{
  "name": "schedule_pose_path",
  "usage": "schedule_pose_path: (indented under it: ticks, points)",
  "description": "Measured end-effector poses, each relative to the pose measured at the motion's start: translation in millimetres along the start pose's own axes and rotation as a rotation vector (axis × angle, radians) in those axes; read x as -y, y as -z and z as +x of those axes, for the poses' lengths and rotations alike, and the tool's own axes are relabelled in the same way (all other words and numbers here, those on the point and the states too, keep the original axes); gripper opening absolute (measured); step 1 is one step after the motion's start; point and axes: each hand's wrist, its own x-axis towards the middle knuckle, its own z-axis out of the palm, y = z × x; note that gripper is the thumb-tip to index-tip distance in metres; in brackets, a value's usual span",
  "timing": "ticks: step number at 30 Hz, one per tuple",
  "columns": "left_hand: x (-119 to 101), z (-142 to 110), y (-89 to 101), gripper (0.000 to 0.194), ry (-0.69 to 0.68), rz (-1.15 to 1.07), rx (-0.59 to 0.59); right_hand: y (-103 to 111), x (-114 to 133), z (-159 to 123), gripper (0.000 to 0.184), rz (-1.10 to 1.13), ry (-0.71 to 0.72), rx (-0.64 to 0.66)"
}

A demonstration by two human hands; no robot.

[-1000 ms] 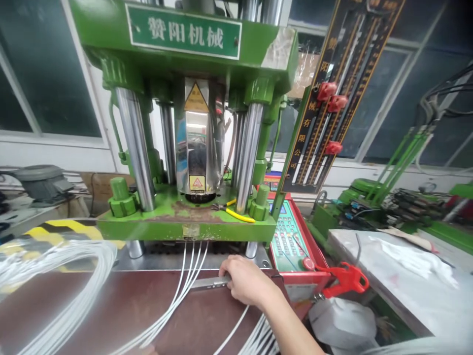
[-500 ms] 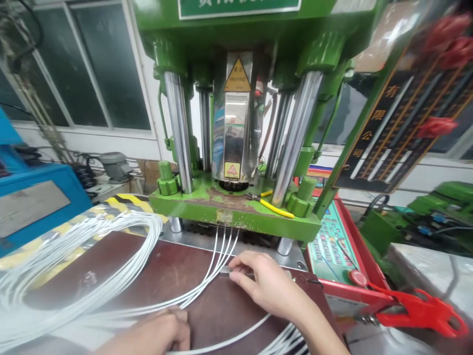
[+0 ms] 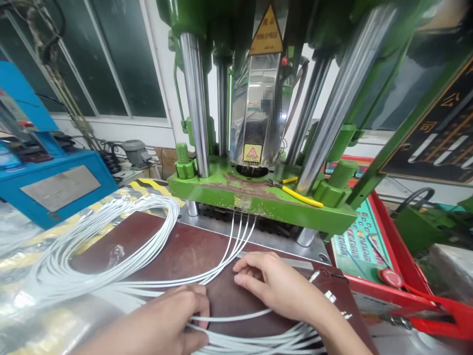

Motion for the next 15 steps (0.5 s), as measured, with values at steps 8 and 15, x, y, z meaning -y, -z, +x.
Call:
schedule_pose_path:
  ticks: [8,15]
  points:
    - [-9,3,25.1,0.026,0.078,-0.249,0.031,7,7,-2,0.048,0.052,0.006,0.14]
    - [-14,4,41.0,0.032,0.014,-0.513,0.013,5,12,-6,0.037,0.361,-0.041,0.253]
